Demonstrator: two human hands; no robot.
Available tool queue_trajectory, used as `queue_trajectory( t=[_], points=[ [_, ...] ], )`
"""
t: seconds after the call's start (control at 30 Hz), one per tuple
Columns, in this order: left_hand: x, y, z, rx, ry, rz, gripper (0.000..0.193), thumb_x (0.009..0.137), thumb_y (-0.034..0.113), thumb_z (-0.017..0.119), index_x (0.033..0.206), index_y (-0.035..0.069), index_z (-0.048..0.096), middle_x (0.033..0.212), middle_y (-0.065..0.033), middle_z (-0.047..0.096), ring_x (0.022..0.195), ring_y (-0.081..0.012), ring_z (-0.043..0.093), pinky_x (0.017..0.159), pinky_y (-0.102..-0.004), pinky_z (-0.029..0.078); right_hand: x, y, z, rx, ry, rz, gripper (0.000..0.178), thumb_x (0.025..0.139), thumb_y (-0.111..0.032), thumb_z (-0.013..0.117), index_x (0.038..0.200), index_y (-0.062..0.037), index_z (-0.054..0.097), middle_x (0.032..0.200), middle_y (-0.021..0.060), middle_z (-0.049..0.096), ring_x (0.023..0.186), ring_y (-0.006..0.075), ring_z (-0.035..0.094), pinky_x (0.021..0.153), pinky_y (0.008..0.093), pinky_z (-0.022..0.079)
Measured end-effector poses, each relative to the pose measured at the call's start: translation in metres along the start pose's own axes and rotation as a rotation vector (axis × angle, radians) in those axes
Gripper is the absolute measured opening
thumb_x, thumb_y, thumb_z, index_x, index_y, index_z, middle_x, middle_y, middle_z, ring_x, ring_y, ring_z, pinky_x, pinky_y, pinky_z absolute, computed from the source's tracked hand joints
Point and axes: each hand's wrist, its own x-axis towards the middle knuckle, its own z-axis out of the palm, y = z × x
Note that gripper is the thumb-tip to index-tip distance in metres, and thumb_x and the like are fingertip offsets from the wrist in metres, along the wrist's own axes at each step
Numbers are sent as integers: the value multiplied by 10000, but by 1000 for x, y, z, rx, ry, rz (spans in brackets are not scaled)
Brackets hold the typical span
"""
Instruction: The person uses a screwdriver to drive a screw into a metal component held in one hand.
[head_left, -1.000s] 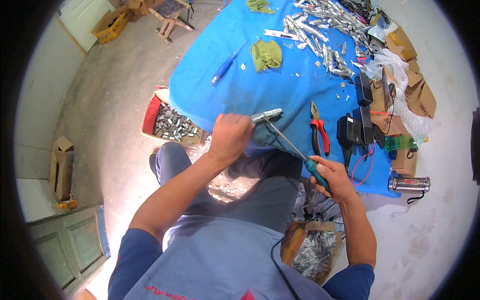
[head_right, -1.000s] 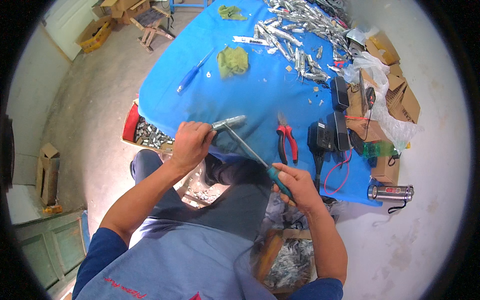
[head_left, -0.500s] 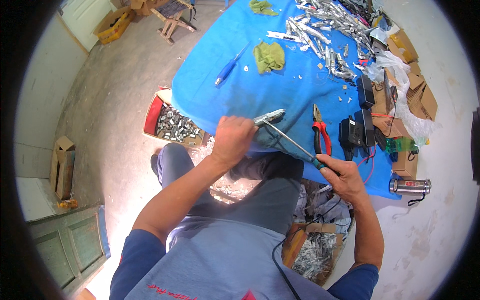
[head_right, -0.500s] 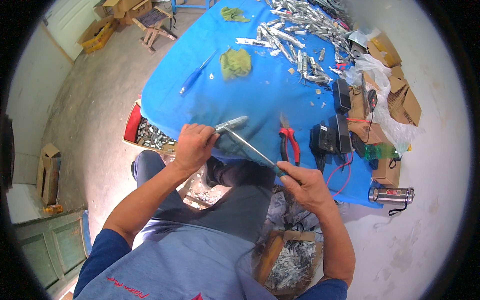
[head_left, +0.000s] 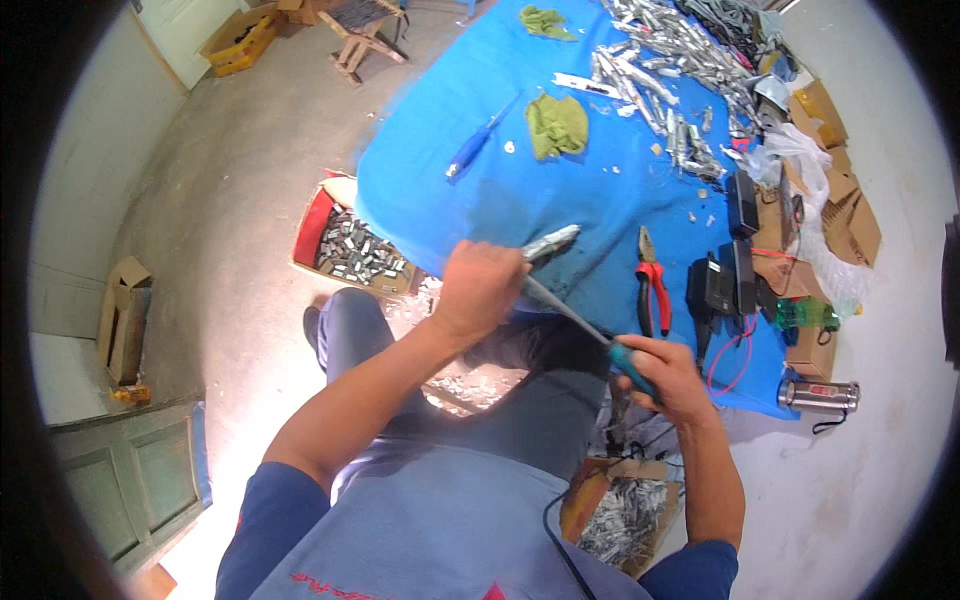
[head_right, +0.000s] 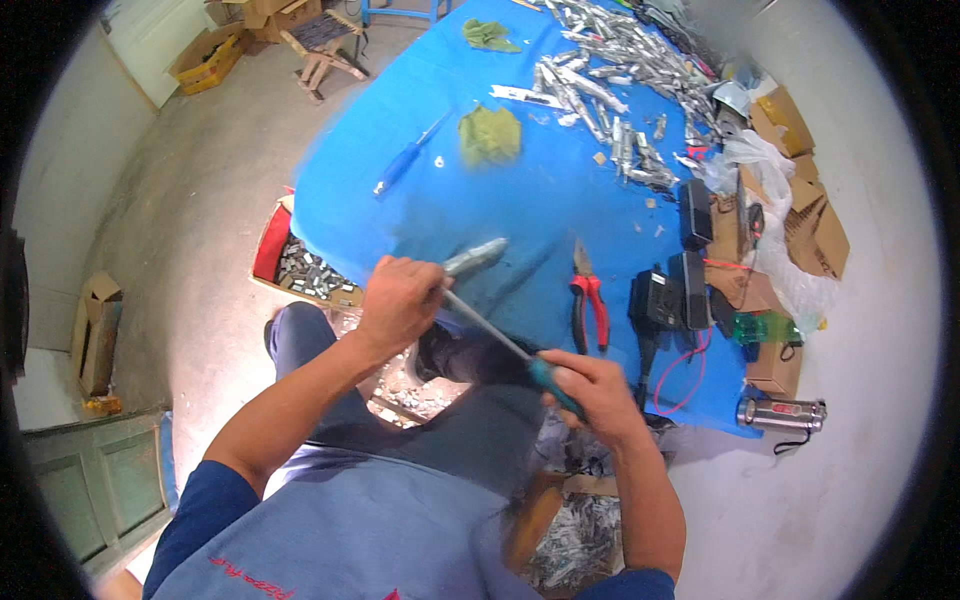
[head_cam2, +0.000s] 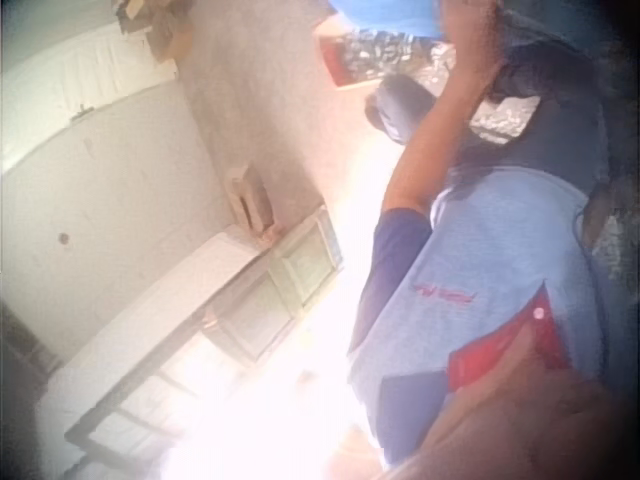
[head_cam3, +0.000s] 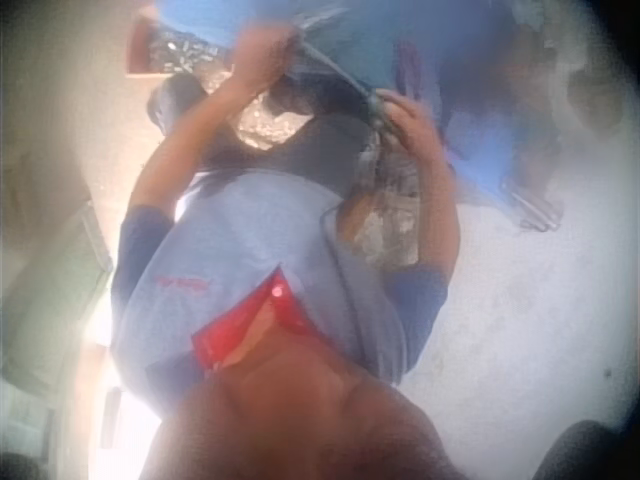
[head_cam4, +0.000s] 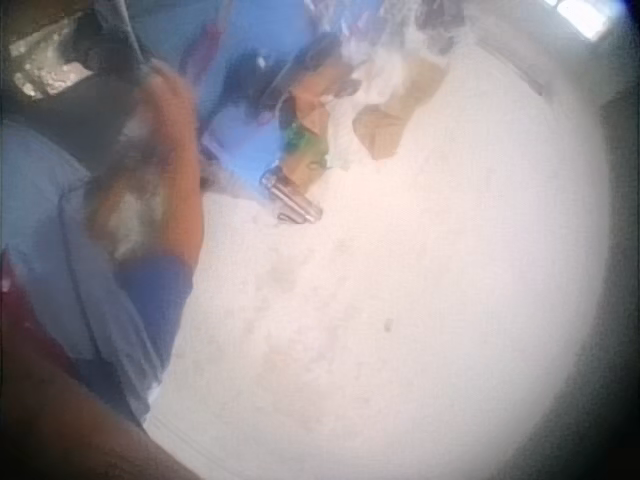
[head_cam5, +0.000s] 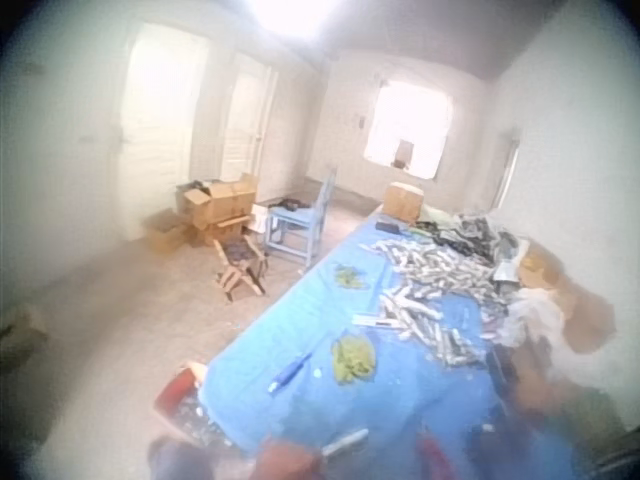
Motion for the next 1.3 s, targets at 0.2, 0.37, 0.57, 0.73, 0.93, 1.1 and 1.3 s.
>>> queue_trajectory(
  t=[0.2, 0.37, 0.57, 0.73, 0.93, 1.1, 1.3],
  points=[
    [-5, -4, -11, -11, 2, -22, 126, 839, 159, 707, 815, 76, 616, 714, -88, 614, 693, -297, 579, 664, -412, 387, -59, 17, -29, -14, 227, -122, 343, 939, -184, 622, 1220, 10, 657, 776, 80, 676, 528, 65, 541, 456, 196, 411],
    [1, 3, -7, 12, -14, -34, 121, 835, 157, 717, 829, 73, 630, 727, -77, 624, 694, -295, 578, 662, -408, 383, -51, 16, -8, -297, 287, -247, 319, 948, -139, 643, 1239, -9, 655, 806, 7, 633, 708, 51, 537, 628, 227, 452],
    [0, 0, -7, 18, -30, -23, 134, 837, 166, 693, 783, 85, 601, 712, -80, 606, 712, -294, 579, 683, -418, 392, -32, 14, -8, -401, 250, -367, 306, 948, -141, 643, 1224, -9, 658, 792, 5, 619, 710, 58, 512, 656, 232, 454],
    [0, 4, -6, 29, -6, -24, 155, 836, 172, 687, 760, 92, 578, 711, -78, 596, 718, -291, 573, 688, -421, 393, -29, 7, -6, -427, 250, -301, 295, 944, -145, 646, 1210, -19, 666, 840, 35, 683, 746, 78, 576, 679, 262, 480],
    [-1, 2, -5, 27, 4, -8, 159, 833, 165, 692, 760, 93, 570, 706, -75, 587, 715, -286, 571, 680, -419, 388, -17, 7, -12, -592, 216, -453, 309, 922, -119, 641, 1221, -45, 661, 864, 133, 694, 767, 221, 661, 699, 331, 504],
    [-2, 2, -6, 42, -23, -29, 117, 830, 150, 722, 846, 74, 633, 738, -69, 627, 712, -283, 589, 673, -405, 388, -15, -14, -13, -759, 220, -571, 299, 910, -115, 642, 1202, -56, 660, 832, 155, 658, 752, 293, 641, 679, 356, 497],
    [-1, 0, -4, 27, -19, -28, 121, 830, 145, 718, 830, 78, 618, 730, -69, 623, 706, -285, 584, 667, -410, 384, -9, -35, -15, -860, 163, -601, 285, 906, -93, 648, 1186, -38, 659, 753, 138, 622, 670, 239, 600, 628, 337, 478]
  ],
)
